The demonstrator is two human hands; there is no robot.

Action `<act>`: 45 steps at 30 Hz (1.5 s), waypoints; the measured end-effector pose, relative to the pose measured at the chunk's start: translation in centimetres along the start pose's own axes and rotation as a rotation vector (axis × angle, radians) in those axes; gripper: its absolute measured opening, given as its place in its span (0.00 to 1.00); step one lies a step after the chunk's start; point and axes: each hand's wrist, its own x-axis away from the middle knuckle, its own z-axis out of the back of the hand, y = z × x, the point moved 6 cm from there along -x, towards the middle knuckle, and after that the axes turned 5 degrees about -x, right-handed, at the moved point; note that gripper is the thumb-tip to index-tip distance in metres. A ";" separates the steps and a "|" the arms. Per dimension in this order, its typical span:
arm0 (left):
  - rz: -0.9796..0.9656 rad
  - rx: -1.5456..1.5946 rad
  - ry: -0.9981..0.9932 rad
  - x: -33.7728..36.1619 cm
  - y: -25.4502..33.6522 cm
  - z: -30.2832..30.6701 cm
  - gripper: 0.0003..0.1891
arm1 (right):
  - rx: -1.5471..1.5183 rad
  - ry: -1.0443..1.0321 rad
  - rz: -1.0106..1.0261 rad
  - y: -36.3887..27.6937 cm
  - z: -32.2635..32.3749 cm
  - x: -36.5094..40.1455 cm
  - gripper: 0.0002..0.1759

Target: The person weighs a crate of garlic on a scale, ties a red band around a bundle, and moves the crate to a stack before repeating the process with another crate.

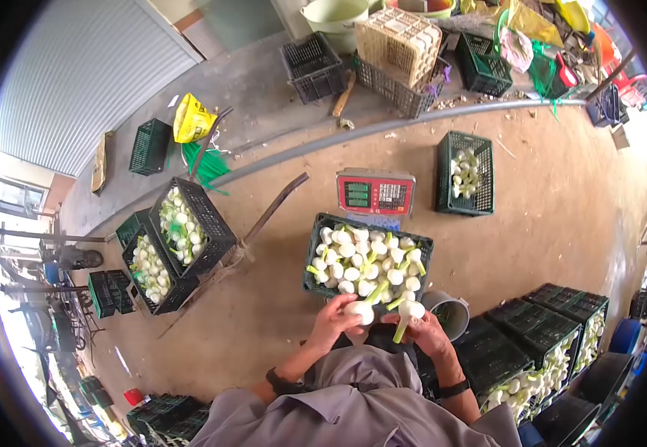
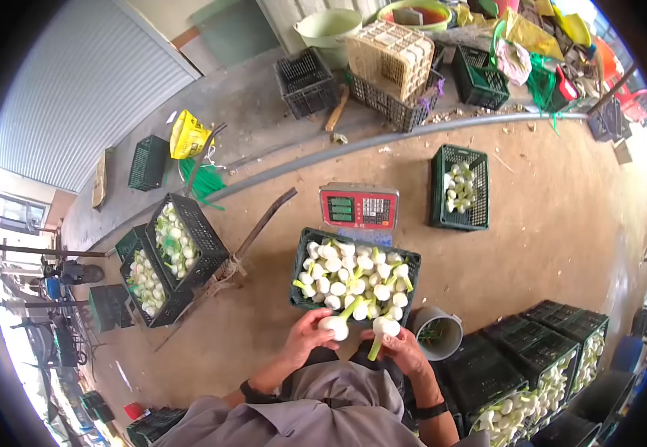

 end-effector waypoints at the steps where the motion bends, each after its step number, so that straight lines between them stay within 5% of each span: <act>1: -0.050 0.078 -0.008 -1.6 0.2 -1.4 0.26 | -0.032 -0.025 0.119 -1.7 -0.4 -0.1 0.44; 3: -0.081 0.037 0.048 1.5 3.0 -0.3 0.22 | -0.105 -0.125 0.252 -1.9 -6.6 0.9 0.43; 9: 0.079 0.115 -0.257 0.0 1.2 -5.5 0.19 | -0.204 -0.089 0.567 -5.2 -6.6 5.2 0.44; 13: 0.114 -0.008 -0.360 -0.3 -0.2 -6.9 0.20 | -0.205 -0.027 0.510 -4.8 -6.0 5.6 0.41; 23: 0.304 0.063 -0.254 1.5 -4.5 -5.6 0.22 | -0.244 0.041 0.278 -1.1 -4.0 4.9 0.38; 27: 0.354 -0.168 -0.125 1.7 -6.6 -3.3 0.28 | -0.065 0.060 0.381 2.4 0.9 3.2 0.35; 29: 0.360 -0.204 0.018 -0.1 -9.8 0.4 0.28 | -0.364 0.147 0.311 1.9 2.8 2.9 0.29; 32: 0.332 -0.541 0.205 -4.7 -13.2 5.1 0.28 | -0.375 0.337 0.351 -0.1 9.2 0.6 0.25; 35: -0.039 -1.022 0.259 -10.7 -16.5 7.3 0.22 | -0.358 0.451 0.392 -4.4 16.2 -2.3 0.24; 38: 0.032 -1.199 0.302 -14.7 -19.3 6.3 0.20 | -0.304 0.410 0.459 -10.2 18.9 -5.1 0.26; 41: 0.116 -0.982 0.272 -16.1 -20.9 4.7 0.18 | -0.012 0.698 0.515 -10.9 21.0 -5.6 0.25; 45: -0.267 -0.780 0.330 -16.6 -21.5 0.9 0.13 | 0.006 0.624 0.167 0.2 20.9 -7.6 0.18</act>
